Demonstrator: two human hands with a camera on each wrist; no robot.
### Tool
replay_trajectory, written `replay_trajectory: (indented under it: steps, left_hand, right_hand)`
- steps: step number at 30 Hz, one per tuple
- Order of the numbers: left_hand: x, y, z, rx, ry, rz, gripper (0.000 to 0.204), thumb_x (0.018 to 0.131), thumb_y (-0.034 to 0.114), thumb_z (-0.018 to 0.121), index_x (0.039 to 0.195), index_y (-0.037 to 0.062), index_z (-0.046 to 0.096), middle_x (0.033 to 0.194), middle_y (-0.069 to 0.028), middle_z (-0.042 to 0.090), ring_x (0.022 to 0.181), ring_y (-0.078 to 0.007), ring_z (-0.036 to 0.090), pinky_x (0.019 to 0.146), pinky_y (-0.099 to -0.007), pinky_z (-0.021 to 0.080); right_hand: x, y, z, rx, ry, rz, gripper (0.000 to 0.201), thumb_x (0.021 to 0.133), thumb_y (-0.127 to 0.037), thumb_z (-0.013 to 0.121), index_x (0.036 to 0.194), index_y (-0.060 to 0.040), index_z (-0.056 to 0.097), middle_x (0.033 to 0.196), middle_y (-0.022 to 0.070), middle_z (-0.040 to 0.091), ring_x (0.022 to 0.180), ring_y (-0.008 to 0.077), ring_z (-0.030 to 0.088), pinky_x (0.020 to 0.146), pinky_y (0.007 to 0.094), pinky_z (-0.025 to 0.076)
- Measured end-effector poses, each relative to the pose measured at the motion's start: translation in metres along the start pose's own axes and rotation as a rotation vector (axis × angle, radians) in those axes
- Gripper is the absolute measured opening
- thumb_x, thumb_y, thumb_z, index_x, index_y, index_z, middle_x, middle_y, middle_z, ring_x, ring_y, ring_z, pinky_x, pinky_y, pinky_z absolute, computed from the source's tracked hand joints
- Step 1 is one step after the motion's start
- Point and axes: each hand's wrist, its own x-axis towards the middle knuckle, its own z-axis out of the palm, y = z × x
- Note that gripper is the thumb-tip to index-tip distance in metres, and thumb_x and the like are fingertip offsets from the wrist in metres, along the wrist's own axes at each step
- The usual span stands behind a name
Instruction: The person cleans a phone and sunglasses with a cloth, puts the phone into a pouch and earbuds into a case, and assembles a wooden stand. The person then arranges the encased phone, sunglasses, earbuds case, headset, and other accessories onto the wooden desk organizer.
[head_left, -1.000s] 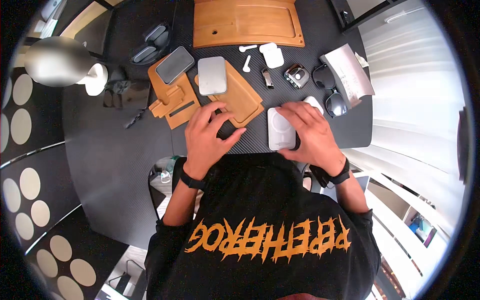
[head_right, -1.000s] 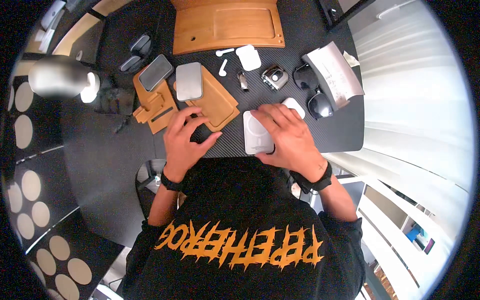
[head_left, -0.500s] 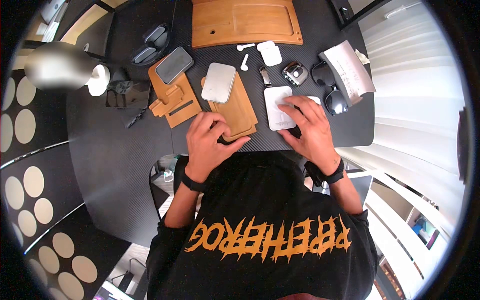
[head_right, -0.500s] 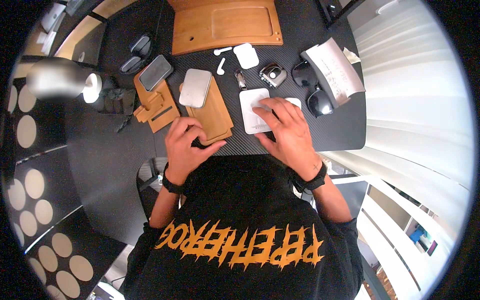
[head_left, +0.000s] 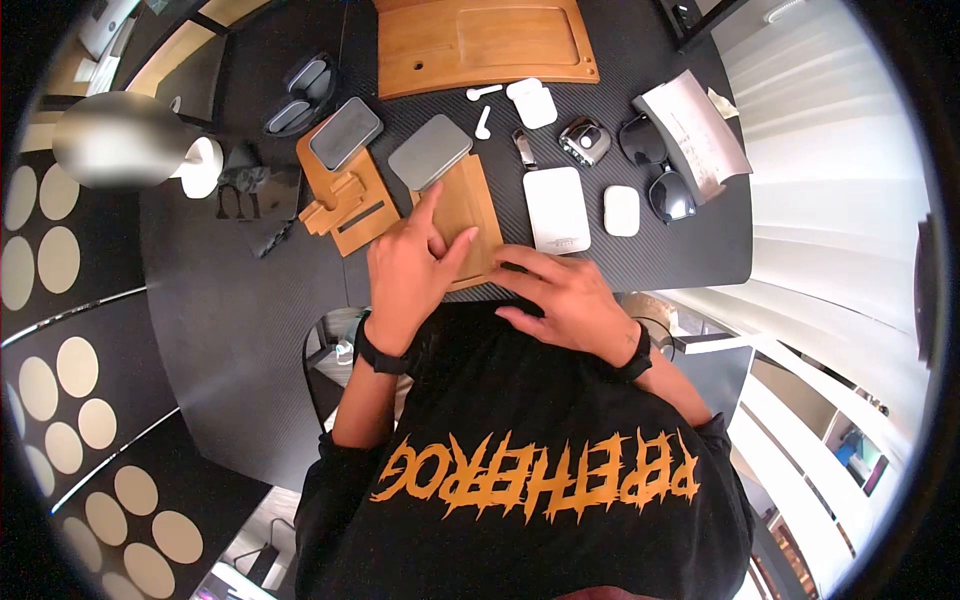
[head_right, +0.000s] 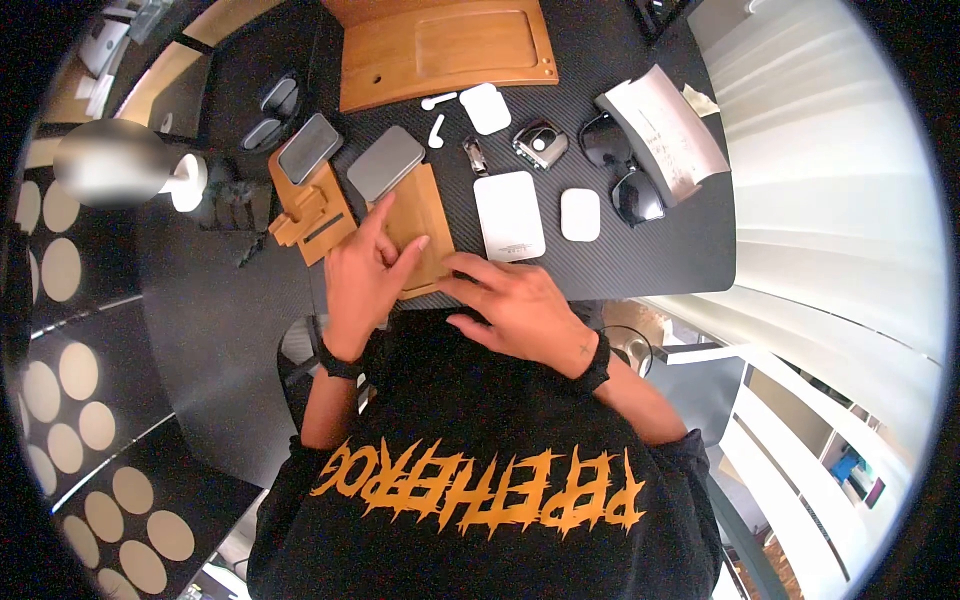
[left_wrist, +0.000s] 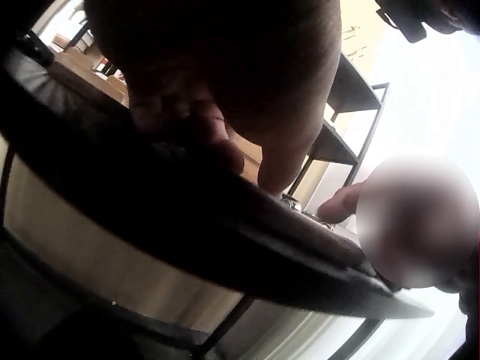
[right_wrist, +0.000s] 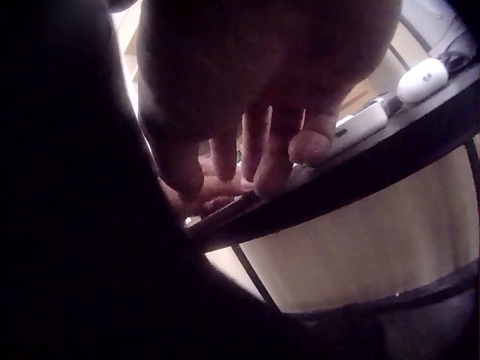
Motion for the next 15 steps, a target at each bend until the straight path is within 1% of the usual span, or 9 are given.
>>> replay_trajectory:
  steps: [1, 2, 4, 7, 8, 10, 12, 13, 15]
  left_hand:
    - [0.002, 0.001, -0.002, -0.017, -0.041, -0.053, 0.069, 0.088, 0.026, 0.087, 0.147, 0.0015, 0.061, 0.059, -0.0058, 0.061, 0.050, -0.0203, 0.060, 0.054, -0.0362, 0.048]
    - [0.005, 0.002, -0.003, -0.015, -0.041, -0.052, 0.069, 0.088, 0.026, 0.087, 0.147, 0.0015, 0.061, 0.059, -0.0058, 0.061, 0.050, -0.0203, 0.060, 0.054, -0.0362, 0.048]
    - [0.009, 0.002, -0.005, 0.006, -0.086, -0.089, 0.079, 0.088, 0.028, 0.087, 0.153, -0.0026, 0.054, 0.058, -0.0081, 0.062, 0.047, -0.0211, 0.059, 0.051, -0.0365, 0.047]
    - [0.013, 0.001, -0.006, 0.019, -0.105, -0.099, 0.083, 0.089, 0.030, 0.086, 0.155, -0.0049, 0.051, 0.057, -0.0094, 0.062, 0.047, -0.0207, 0.059, 0.051, -0.0362, 0.046]
    - [0.014, 0.003, -0.007, 0.019, -0.104, -0.099, 0.083, 0.089, 0.030, 0.086, 0.155, -0.0049, 0.051, 0.057, -0.0094, 0.062, 0.047, -0.0207, 0.059, 0.051, -0.0362, 0.046]
    - [0.018, 0.010, -0.014, 0.009, -0.179, -0.177, 0.083, 0.089, 0.038, 0.084, 0.151, -0.0078, 0.052, 0.061, -0.0121, 0.067, 0.057, -0.0328, 0.070, 0.060, -0.0425, 0.055]
    - [0.018, 0.014, -0.016, -0.030, -0.171, -0.200, 0.082, 0.089, 0.037, 0.084, 0.151, -0.0066, 0.052, 0.061, -0.0118, 0.067, 0.057, -0.0325, 0.070, 0.059, -0.0425, 0.054]
    - [0.017, 0.015, -0.016, -0.069, -0.163, -0.223, 0.082, 0.089, 0.037, 0.084, 0.151, -0.0055, 0.051, 0.061, -0.0115, 0.066, 0.058, -0.0322, 0.070, 0.059, -0.0425, 0.054]
    - [0.016, 0.016, -0.018, -0.087, -0.170, -0.243, 0.079, 0.089, 0.036, 0.084, 0.150, -0.0036, 0.052, 0.061, -0.0112, 0.066, 0.058, -0.0312, 0.069, 0.059, -0.0426, 0.053]
  right_hand:
    - [0.001, -0.001, 0.001, 0.001, 0.003, 0.000, 0.040, 0.084, -0.017, 0.083, 0.122, -0.0111, 0.071, 0.134, 0.0054, 0.064, 0.089, 0.0279, 0.074, 0.079, 0.0383, 0.062]
    - [0.003, -0.002, 0.001, -0.011, -0.019, 0.000, 0.041, 0.084, -0.016, 0.083, 0.123, -0.0106, 0.070, 0.135, 0.0054, 0.063, 0.088, 0.0279, 0.073, 0.078, 0.0392, 0.061]
    - [0.005, -0.003, 0.003, -0.024, -0.040, -0.002, 0.043, 0.084, -0.015, 0.082, 0.125, -0.0101, 0.069, 0.136, 0.0054, 0.062, 0.088, 0.0280, 0.073, 0.077, 0.0400, 0.061]
    - [0.007, -0.001, 0.005, -0.031, -0.032, -0.028, 0.043, 0.084, -0.012, 0.080, 0.126, -0.0082, 0.067, 0.136, 0.0051, 0.061, 0.089, 0.0277, 0.072, 0.076, 0.0413, 0.060]
    - [0.007, -0.001, 0.005, -0.033, -0.048, -0.022, 0.042, 0.084, -0.011, 0.080, 0.125, -0.0073, 0.068, 0.133, 0.0051, 0.061, 0.090, 0.0272, 0.072, 0.077, 0.0410, 0.060]
    - [0.007, -0.001, 0.005, -0.034, -0.064, -0.017, 0.041, 0.084, -0.010, 0.079, 0.123, -0.0065, 0.068, 0.130, 0.0052, 0.061, 0.091, 0.0267, 0.071, 0.077, 0.0406, 0.060]
    - [0.007, 0.000, 0.008, -0.032, -0.037, -0.064, 0.038, 0.084, -0.010, 0.079, 0.121, -0.0064, 0.069, 0.123, 0.0056, 0.060, 0.091, 0.0260, 0.070, 0.077, 0.0402, 0.060]
    - [0.006, 0.001, 0.010, -0.032, -0.036, -0.063, 0.038, 0.084, -0.010, 0.079, 0.121, -0.0064, 0.069, 0.123, 0.0056, 0.060, 0.091, 0.0260, 0.070, 0.077, 0.0402, 0.060]
    - [0.004, 0.004, 0.012, -0.008, -0.031, -0.040, 0.033, 0.084, -0.010, 0.079, 0.115, -0.0082, 0.070, 0.115, 0.0052, 0.060, 0.091, 0.0255, 0.070, 0.076, 0.0402, 0.059]
